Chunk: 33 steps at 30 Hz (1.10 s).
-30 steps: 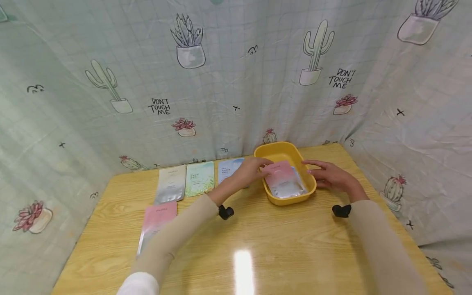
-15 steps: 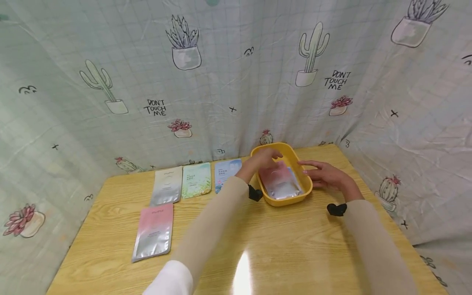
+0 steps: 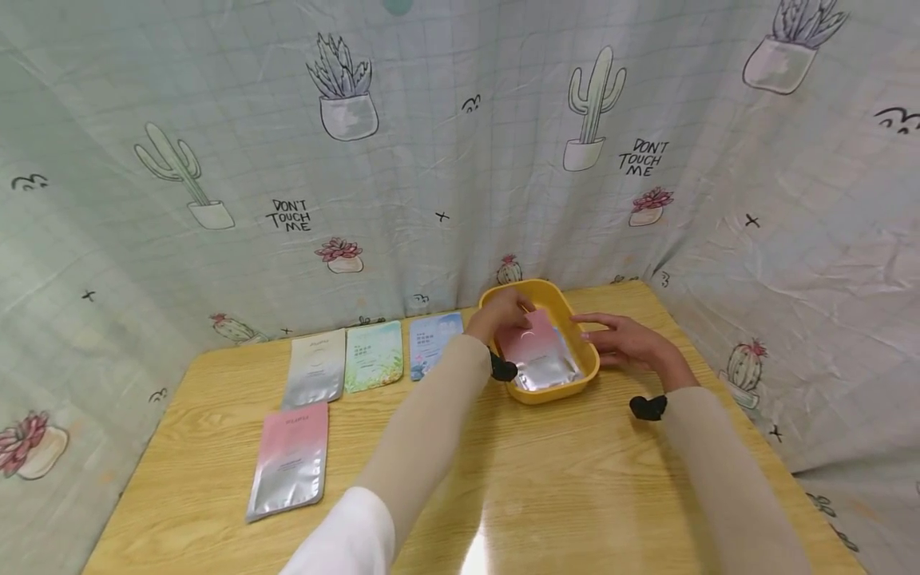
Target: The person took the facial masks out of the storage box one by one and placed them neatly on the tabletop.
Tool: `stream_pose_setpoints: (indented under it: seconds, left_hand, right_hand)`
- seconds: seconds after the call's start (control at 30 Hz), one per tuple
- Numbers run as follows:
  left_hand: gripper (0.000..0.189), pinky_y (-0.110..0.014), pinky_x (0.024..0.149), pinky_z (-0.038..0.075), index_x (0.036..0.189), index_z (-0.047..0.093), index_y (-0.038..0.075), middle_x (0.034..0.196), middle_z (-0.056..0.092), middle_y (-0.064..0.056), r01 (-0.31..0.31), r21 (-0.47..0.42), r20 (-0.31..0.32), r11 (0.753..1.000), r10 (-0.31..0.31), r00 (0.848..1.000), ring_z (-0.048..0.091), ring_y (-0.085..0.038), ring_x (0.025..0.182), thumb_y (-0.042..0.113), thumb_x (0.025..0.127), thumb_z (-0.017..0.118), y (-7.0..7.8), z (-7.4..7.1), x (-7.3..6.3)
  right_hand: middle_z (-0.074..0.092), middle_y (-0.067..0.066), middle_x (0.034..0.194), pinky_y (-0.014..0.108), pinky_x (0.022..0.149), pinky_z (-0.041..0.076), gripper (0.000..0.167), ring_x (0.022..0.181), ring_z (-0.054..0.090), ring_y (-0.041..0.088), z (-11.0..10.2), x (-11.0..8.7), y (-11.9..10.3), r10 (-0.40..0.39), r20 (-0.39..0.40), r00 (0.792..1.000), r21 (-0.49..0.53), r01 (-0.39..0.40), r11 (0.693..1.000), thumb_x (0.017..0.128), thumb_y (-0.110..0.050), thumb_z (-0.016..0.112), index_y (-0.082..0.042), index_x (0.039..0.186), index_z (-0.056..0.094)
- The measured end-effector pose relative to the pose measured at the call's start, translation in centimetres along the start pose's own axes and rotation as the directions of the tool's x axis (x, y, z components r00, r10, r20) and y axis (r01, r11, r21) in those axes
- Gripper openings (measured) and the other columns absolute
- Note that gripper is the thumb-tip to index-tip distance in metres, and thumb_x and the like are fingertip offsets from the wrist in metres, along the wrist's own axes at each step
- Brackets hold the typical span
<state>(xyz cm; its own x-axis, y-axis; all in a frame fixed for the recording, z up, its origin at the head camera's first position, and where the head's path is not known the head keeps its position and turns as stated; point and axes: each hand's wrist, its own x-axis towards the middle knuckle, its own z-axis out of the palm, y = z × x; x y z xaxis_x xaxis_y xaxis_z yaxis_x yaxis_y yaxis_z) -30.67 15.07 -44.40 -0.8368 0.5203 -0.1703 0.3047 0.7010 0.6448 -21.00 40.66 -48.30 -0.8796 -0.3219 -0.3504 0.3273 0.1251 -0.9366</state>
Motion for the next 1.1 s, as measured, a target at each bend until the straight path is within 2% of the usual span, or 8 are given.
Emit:
stream_pose_setpoints:
  seconds: [0.2,0.47,0.57,0.67,0.77,0.9,1.0,1.1]
  left_hand:
    - [0.018,-0.021,0.074,0.054,0.109,0.08,0.007,0.099,0.076,-0.003,-0.037,-0.114,-0.03,0.993,0.033,0.999,0.061,-0.016,0.084,0.006,0.091,0.076,-0.4,0.5,0.2]
    - [0.01,-0.012,0.069,0.048,0.1,0.083,0.012,0.094,0.078,0.002,-0.184,0.002,-0.008,0.983,0.184,0.983,0.061,-0.005,0.079,0.012,0.093,0.076,0.4,0.7,0.6]
    - [0.009,-0.01,0.071,0.048,0.099,0.084,0.014,0.092,0.078,0.005,-0.218,-0.011,0.004,0.976,0.218,0.976,0.063,-0.002,0.082,0.014,0.094,0.075,0.6,0.7,0.4]
    - [0.011,-0.011,0.074,0.049,0.101,0.083,0.015,0.095,0.078,0.006,-0.262,-0.038,0.073,0.964,0.264,0.962,0.065,-0.002,0.086,0.018,0.094,0.076,0.8,0.5,0.1]
    - [0.017,-0.011,0.08,0.05,0.11,0.081,0.013,0.106,0.078,0.003,-0.317,-0.077,0.186,0.945,0.326,0.927,0.068,-0.005,0.097,0.015,0.095,0.074,0.8,0.1,-0.4]
    - [0.034,-0.012,0.093,0.048,0.128,0.071,0.008,0.127,0.071,-0.005,-0.375,-0.097,0.327,0.922,0.385,0.863,0.064,-0.008,0.117,-0.003,0.097,0.064,0.5,-0.6,-0.8]
    - [0.05,-0.013,0.101,0.044,0.14,0.061,0.009,0.14,0.063,-0.007,-0.38,-0.095,0.44,0.92,0.381,0.813,0.056,-0.007,0.128,-0.012,0.096,0.056,0.0,-1.0,-0.9]
    - [0.06,-0.011,0.099,0.042,0.148,0.053,0.011,0.147,0.057,-0.006,-0.35,-0.075,0.536,0.934,0.333,0.775,0.052,-0.006,0.127,-0.016,0.094,0.052,-0.6,-1.3,-0.9]
  right_hand:
    - [0.062,0.003,0.137,0.036,0.091,0.059,0.061,0.108,0.068,0.016,0.0,0.2,0.1,0.01,0.008,1.0,0.015,-0.01,1.0,0.106,-0.019,0.058,-0.015,0.16,0.032]
    - [0.063,0.007,0.137,0.04,0.094,0.058,0.06,0.114,0.067,0.02,0.1,0.0,0.2,-0.005,0.026,1.0,0.038,0.004,0.999,0.107,-0.017,0.056,-0.016,0.161,0.031]
    - [0.063,0.007,0.136,0.039,0.094,0.057,0.058,0.115,0.067,0.021,0.1,-0.1,0.2,-0.007,0.03,1.0,0.04,0.005,0.999,0.107,-0.017,0.056,-0.017,0.16,0.033]
    - [0.063,0.005,0.135,0.039,0.095,0.057,0.057,0.115,0.067,0.022,0.1,-0.2,0.2,-0.002,0.032,1.0,0.041,0.001,0.999,0.107,-0.017,0.055,-0.019,0.16,0.034]
    - [0.063,0.003,0.136,0.039,0.095,0.057,0.058,0.116,0.066,0.021,0.0,-0.3,0.1,-0.003,0.032,0.999,0.039,0.001,0.999,0.107,-0.016,0.055,-0.018,0.16,0.033]
    - [0.062,0.001,0.137,0.04,0.097,0.056,0.06,0.118,0.065,0.019,0.0,-0.2,-0.1,-0.011,0.041,0.999,0.03,0.01,0.999,0.107,-0.016,0.054,-0.016,0.162,0.029]
    - [0.062,0.001,0.138,0.04,0.098,0.055,0.06,0.119,0.065,0.019,0.0,-0.2,-0.2,-0.007,0.05,0.999,0.02,0.006,1.0,0.108,-0.017,0.053,-0.015,0.162,0.027]
    - [0.062,0.003,0.139,0.04,0.097,0.055,0.061,0.119,0.065,0.019,0.0,-0.1,-0.1,-0.004,0.052,0.999,0.01,0.004,1.0,0.108,-0.017,0.053,-0.014,0.162,0.026]
